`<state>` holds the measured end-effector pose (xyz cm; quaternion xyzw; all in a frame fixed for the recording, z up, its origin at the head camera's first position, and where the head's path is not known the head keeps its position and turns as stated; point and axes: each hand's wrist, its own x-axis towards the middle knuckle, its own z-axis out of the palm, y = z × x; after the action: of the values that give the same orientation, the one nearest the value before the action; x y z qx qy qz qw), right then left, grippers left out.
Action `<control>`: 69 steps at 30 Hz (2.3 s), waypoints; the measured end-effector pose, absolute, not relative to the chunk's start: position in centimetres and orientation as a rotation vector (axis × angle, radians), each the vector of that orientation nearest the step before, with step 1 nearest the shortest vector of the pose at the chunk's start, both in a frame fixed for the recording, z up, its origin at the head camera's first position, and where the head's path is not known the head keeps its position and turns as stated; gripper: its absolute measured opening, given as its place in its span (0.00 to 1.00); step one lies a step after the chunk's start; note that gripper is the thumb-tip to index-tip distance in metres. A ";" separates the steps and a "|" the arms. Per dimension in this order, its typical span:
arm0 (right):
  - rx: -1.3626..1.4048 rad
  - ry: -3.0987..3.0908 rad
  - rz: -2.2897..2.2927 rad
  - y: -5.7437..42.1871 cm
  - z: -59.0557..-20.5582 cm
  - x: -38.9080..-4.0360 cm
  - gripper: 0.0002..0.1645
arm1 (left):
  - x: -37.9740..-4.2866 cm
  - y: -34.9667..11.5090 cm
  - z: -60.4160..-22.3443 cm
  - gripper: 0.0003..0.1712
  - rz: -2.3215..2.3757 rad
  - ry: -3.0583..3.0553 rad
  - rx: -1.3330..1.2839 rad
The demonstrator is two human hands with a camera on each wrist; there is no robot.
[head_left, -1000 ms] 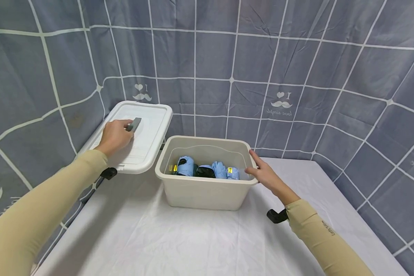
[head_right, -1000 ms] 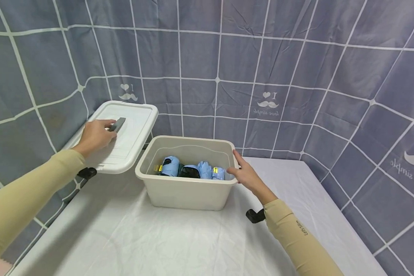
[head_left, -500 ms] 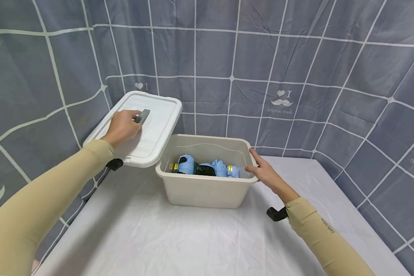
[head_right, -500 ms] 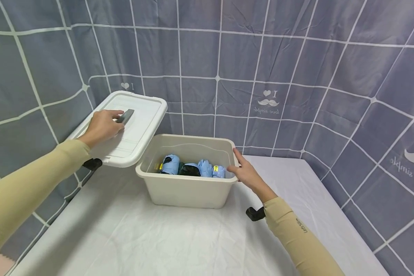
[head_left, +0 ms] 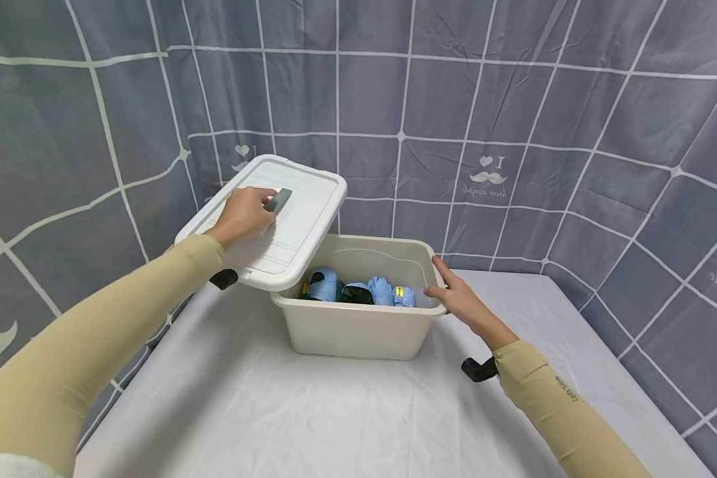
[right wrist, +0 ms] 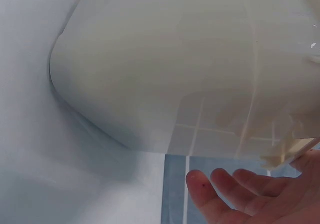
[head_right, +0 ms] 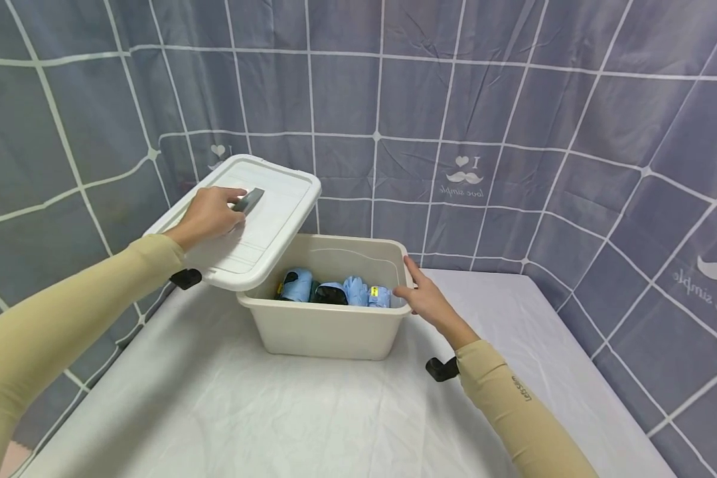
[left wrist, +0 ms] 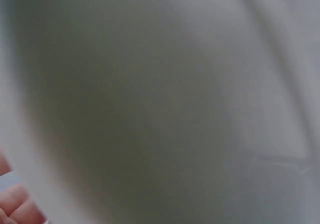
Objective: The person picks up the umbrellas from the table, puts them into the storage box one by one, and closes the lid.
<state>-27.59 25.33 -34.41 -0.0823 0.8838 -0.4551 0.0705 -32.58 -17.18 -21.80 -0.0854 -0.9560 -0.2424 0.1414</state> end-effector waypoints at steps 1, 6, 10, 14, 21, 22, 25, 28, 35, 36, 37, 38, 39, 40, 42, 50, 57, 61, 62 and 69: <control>-0.245 2.659 -1.372 25.3 -34.4 -27.6 0.51 | -32.6 -16.8 -21.8 0.35 -0.700 -2.766 -0.254; -0.248 2.665 -1.385 25.3 -34.5 -27.6 0.51 | -32.8 -15.3 -22.0 0.36 -0.690 -2.800 -0.288; -0.245 2.661 -1.392 25.4 -34.6 -27.7 0.51 | -33.1 -14.3 -22.3 0.37 -0.669 -2.814 -0.335; -0.240 2.649 -1.397 25.4 -34.7 -27.7 0.51 | -33.2 -13.1 -22.6 0.38 -0.647 -2.821 -0.395; -0.233 2.643 -1.402 25.3 -34.5 -27.6 0.50 | -33.0 -11.1 -23.0 0.37 -0.601 -2.815 -0.508; -0.233 2.643 -1.404 25.2 -34.5 -27.5 0.50 | -33.0 -10.8 -23.1 0.37 -0.598 -2.818 -0.516; -0.237 2.641 -1.411 25.2 -34.4 -27.5 0.50 | -32.8 -10.2 -23.4 0.37 -0.585 -2.848 -0.539; -0.232 2.643 -1.411 25.1 -34.3 -27.3 0.50 | -32.5 -9.5 -23.6 0.37 -0.592 -2.888 -0.559; -0.227 2.652 -1.423 25.2 -34.3 -27.3 0.51 | -32.2 -8.3 -23.8 0.36 -0.578 -2.963 -0.653; -0.229 2.653 -1.422 25.2 -34.3 -27.3 0.51 | -32.1 -8.2 -23.8 0.36 -0.562 -2.973 -0.668; -0.231 2.654 -1.422 25.3 -34.4 -27.3 0.51 | -32.1 -8.0 -23.8 0.35 -0.542 -2.985 -0.680; -0.235 2.654 -1.423 25.3 -34.4 -27.3 0.51 | -32.0 -7.9 -23.8 0.35 -0.524 -2.999 -0.690; -0.238 2.654 -1.426 25.4 -34.4 -27.3 0.51 | -32.0 -7.8 -23.9 0.34 -0.510 -3.016 -0.695; -0.242 2.654 -1.422 25.4 -34.4 -27.3 0.51 | -32.0 -7.7 -23.9 0.34 -0.499 -3.035 -0.704; -0.244 2.654 -1.424 25.5 -34.5 -27.3 0.51 | -31.9 -7.7 -24.1 0.33 -0.475 -3.067 -0.725; -0.239 2.645 -1.427 25.6 -34.6 -27.4 0.51 | -31.9 -7.8 -24.7 0.30 -0.416 -3.100 -0.793; -0.235 2.626 -1.426 25.7 -34.4 -27.2 0.51 | -30.6 -7.4 -24.0 0.34 -0.327 -3.175 -0.848; -0.234 2.621 -1.437 25.7 -34.4 -27.2 0.51 | -29.7 -7.1 -23.9 0.43 -0.314 -3.254 -0.837; -0.233 2.619 -1.441 25.7 -34.4 -27.2 0.51 | -29.5 -7.0 -23.9 0.45 -0.313 -3.270 -0.830; -0.226 2.687 -1.395 25.5 -34.5 -27.3 0.51 | -28.7 -7.1 -24.2 0.48 -0.332 -3.296 -0.788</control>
<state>-27.29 25.52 -34.53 -0.0742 0.8839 -0.4587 0.0529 -28.75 -7.07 -24.16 -0.2294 -0.9596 -0.0968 -0.1314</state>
